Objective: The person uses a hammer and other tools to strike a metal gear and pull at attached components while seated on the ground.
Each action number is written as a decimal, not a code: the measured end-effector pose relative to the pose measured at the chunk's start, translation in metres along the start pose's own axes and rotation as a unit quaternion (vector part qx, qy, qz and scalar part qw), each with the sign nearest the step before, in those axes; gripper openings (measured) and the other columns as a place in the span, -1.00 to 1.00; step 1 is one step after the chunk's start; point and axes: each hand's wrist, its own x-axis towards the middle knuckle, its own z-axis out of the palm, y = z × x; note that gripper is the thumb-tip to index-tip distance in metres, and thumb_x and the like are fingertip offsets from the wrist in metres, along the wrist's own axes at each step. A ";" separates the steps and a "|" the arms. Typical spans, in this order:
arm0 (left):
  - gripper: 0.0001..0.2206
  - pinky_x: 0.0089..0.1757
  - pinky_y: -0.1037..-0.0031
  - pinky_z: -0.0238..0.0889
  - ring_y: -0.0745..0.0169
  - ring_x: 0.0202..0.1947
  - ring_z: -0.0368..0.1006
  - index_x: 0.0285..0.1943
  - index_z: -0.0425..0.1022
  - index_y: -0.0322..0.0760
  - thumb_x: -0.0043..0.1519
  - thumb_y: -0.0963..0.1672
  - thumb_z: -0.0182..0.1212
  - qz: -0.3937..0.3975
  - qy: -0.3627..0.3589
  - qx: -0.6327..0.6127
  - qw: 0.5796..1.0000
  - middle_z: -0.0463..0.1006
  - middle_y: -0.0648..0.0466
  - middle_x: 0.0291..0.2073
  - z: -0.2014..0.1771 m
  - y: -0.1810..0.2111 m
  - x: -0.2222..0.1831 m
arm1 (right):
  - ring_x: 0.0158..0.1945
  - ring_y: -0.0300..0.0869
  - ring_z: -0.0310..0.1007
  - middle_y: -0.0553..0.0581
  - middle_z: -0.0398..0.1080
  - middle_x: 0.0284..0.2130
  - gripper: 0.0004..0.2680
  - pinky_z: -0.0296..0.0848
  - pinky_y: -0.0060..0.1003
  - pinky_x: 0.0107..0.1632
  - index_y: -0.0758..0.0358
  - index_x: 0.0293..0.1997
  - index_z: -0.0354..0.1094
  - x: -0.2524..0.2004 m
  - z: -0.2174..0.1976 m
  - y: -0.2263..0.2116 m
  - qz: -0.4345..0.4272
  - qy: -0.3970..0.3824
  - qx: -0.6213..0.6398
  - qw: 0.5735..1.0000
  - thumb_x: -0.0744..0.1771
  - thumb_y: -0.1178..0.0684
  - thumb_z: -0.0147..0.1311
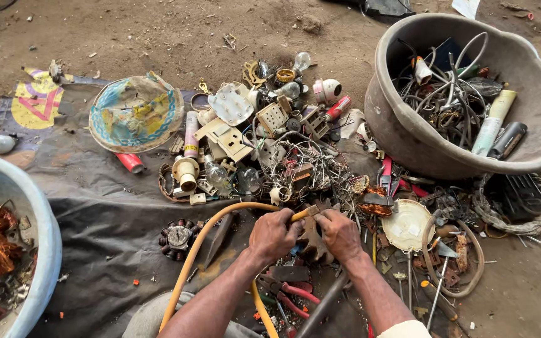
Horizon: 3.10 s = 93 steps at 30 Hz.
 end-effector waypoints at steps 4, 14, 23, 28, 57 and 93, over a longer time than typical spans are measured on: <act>-0.74 -0.33 0.10 0.36 -0.17 -0.44 0.54 -0.26 0.56 -0.29 0.19 0.00 0.30 0.031 0.006 -0.030 0.999 0.57 -0.16 -0.51 0.002 -0.003 -0.001 | -0.26 -0.06 0.55 0.18 0.50 -0.31 -0.93 0.59 -0.23 -0.19 0.31 -0.21 0.47 0.003 -0.012 -0.010 0.025 0.027 0.046 0.998 0.29 0.25 0.10; -0.60 -0.19 0.00 0.35 -0.28 -0.26 0.53 -0.15 0.56 -0.34 0.26 0.09 0.15 -0.047 -0.039 0.019 0.998 0.61 -0.24 -0.34 -0.003 -0.011 -0.011 | -0.26 -0.05 0.51 0.14 0.50 -0.28 -0.88 0.57 -0.15 -0.18 0.28 -0.10 0.44 -0.049 -0.031 -0.063 0.454 0.293 0.699 0.468 0.32 0.29 0.07; -0.60 -0.18 0.11 0.36 -0.24 -0.24 0.54 -0.10 0.52 -0.30 0.38 0.10 0.07 -0.143 -0.038 0.043 0.988 0.63 -0.25 -0.26 0.017 -0.032 -0.024 | -0.19 -0.16 0.56 0.13 0.60 -0.24 -0.86 0.49 -0.29 -0.03 0.33 -0.13 0.58 0.061 -0.106 -0.298 0.361 0.161 0.429 0.812 0.33 0.10 0.18; -0.70 -0.21 0.13 0.37 -0.18 -0.25 0.55 -0.13 0.54 -0.27 0.29 0.03 0.13 -0.131 -0.054 0.040 0.989 0.63 -0.19 -0.27 -0.004 -0.024 -0.023 | -0.09 -0.24 0.56 0.07 0.58 -0.17 -0.78 0.49 -0.41 0.04 0.16 0.05 0.42 0.105 -0.133 -0.349 0.189 0.069 0.679 0.706 0.30 0.17 0.13; -0.80 -0.38 0.29 0.42 0.06 -0.41 0.57 -0.06 0.54 -0.38 0.22 -0.18 0.06 0.155 0.045 0.380 0.911 0.60 -0.06 -0.40 0.071 -0.054 -0.017 | -0.40 0.11 0.51 0.34 0.44 -0.31 -0.47 0.55 0.00 -0.46 0.29 0.19 -0.06 -0.107 -0.029 -0.122 0.734 0.069 0.458 0.497 0.23 0.11 0.33; -0.77 -0.32 0.14 0.39 -0.10 -0.34 0.55 -0.15 0.52 -0.26 0.34 -0.05 0.04 0.017 -0.065 0.230 0.971 0.59 -0.08 -0.28 0.046 -0.044 -0.002 | -0.73 -0.24 0.27 0.04 0.31 -0.61 -0.75 0.31 -0.27 -0.69 0.24 -0.14 0.26 -0.079 -0.092 -0.091 0.491 0.043 0.602 0.628 0.34 -0.16 0.00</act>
